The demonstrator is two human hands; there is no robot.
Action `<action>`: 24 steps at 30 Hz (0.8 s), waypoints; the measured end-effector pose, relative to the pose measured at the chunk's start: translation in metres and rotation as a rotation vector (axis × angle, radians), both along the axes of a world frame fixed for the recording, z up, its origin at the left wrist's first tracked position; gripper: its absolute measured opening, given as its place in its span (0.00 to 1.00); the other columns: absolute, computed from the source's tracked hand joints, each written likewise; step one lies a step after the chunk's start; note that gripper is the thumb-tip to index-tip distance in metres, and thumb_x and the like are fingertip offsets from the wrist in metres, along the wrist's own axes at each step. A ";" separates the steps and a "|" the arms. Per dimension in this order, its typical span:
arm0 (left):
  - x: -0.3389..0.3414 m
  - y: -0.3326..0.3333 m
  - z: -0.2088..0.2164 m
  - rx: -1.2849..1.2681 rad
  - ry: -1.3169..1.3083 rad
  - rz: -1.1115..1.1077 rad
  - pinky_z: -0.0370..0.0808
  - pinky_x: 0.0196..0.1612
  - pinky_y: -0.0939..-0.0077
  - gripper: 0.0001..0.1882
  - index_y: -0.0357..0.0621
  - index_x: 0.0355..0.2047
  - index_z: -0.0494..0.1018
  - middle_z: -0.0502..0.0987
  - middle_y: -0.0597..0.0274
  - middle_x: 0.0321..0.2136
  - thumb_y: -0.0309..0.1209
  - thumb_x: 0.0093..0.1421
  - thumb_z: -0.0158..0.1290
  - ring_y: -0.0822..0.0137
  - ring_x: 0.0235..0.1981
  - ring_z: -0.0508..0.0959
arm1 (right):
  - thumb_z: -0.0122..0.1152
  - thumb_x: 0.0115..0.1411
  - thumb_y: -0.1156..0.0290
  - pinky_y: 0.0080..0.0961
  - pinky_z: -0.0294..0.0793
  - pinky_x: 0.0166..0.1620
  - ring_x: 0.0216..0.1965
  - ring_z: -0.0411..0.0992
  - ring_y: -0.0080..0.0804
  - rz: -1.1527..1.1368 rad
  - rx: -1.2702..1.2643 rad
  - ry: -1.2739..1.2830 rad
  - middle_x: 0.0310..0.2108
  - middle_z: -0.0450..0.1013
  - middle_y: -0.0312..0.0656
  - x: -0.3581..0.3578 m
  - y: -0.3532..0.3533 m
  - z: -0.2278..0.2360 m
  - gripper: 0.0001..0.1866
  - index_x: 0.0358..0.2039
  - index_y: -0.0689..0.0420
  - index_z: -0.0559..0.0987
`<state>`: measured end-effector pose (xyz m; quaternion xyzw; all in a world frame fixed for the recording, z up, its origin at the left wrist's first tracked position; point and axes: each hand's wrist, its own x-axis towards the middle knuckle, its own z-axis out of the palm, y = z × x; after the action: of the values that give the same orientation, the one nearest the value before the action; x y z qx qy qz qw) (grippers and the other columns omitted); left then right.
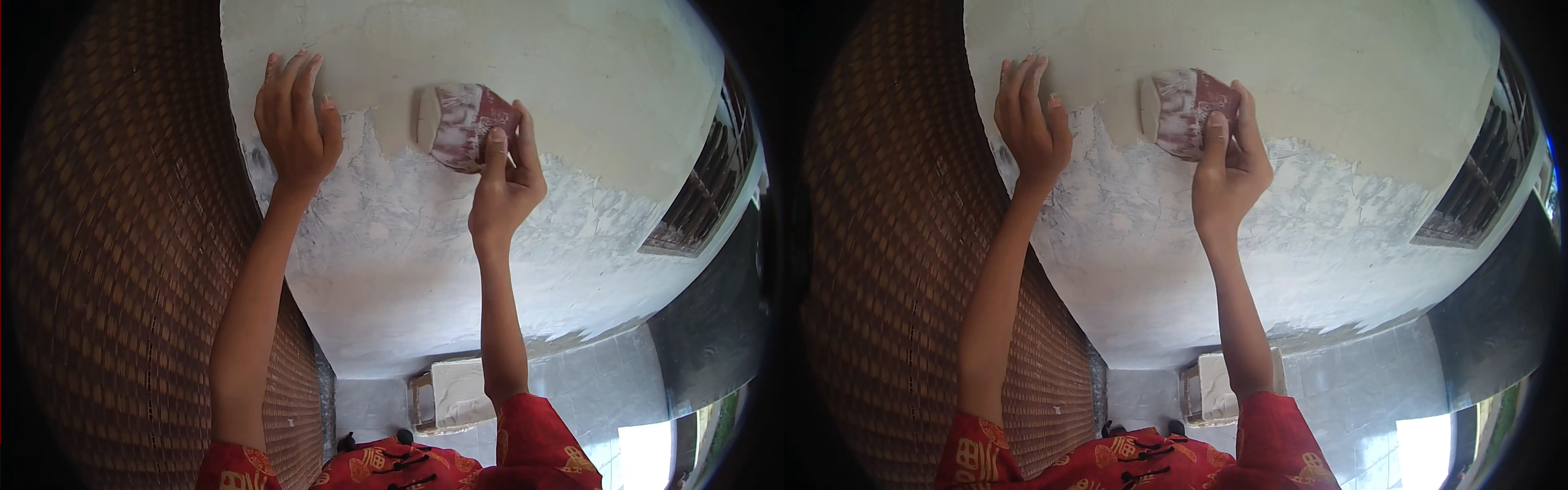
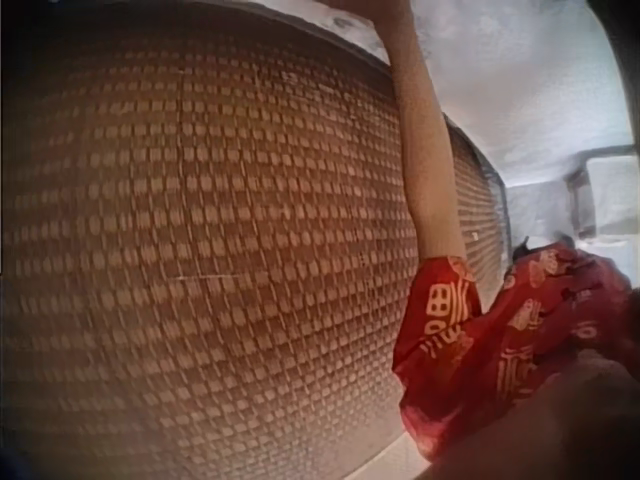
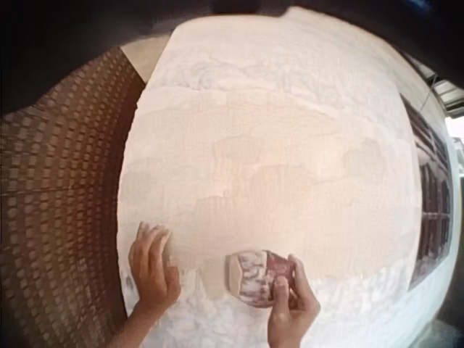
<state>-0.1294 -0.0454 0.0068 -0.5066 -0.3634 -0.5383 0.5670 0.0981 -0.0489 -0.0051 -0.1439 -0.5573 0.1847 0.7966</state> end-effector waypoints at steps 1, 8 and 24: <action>-0.002 0.001 0.000 0.009 -0.006 0.006 0.56 0.63 0.53 0.22 0.41 0.57 0.68 0.69 0.56 0.58 0.36 0.67 0.41 0.47 0.65 0.62 | 0.54 0.67 0.75 0.20 0.76 0.41 0.41 0.75 0.23 -0.020 -0.024 -0.097 0.47 0.76 0.47 -0.012 0.000 0.000 0.20 0.59 0.66 0.71; 0.007 0.003 0.000 0.020 -0.013 -0.005 0.56 0.63 0.53 0.22 0.41 0.57 0.68 0.69 0.55 0.58 0.36 0.68 0.40 0.47 0.65 0.62 | 0.51 0.66 0.77 0.27 0.81 0.47 0.46 0.77 0.34 -0.099 -0.100 0.225 0.51 0.73 0.54 0.079 0.033 0.006 0.22 0.60 0.67 0.68; 0.006 0.000 0.002 0.015 -0.029 0.008 0.57 0.62 0.53 0.22 0.42 0.56 0.70 0.70 0.57 0.57 0.35 0.65 0.42 0.47 0.64 0.63 | 0.50 0.68 0.75 0.25 0.80 0.46 0.43 0.77 0.33 -0.199 -0.085 0.242 0.48 0.74 0.53 0.104 0.031 -0.014 0.21 0.60 0.66 0.68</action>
<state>-0.1239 -0.0452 0.0086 -0.4930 -0.3695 -0.5458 0.5679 0.2025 -0.0179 -0.0191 -0.2089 -0.4319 0.1442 0.8655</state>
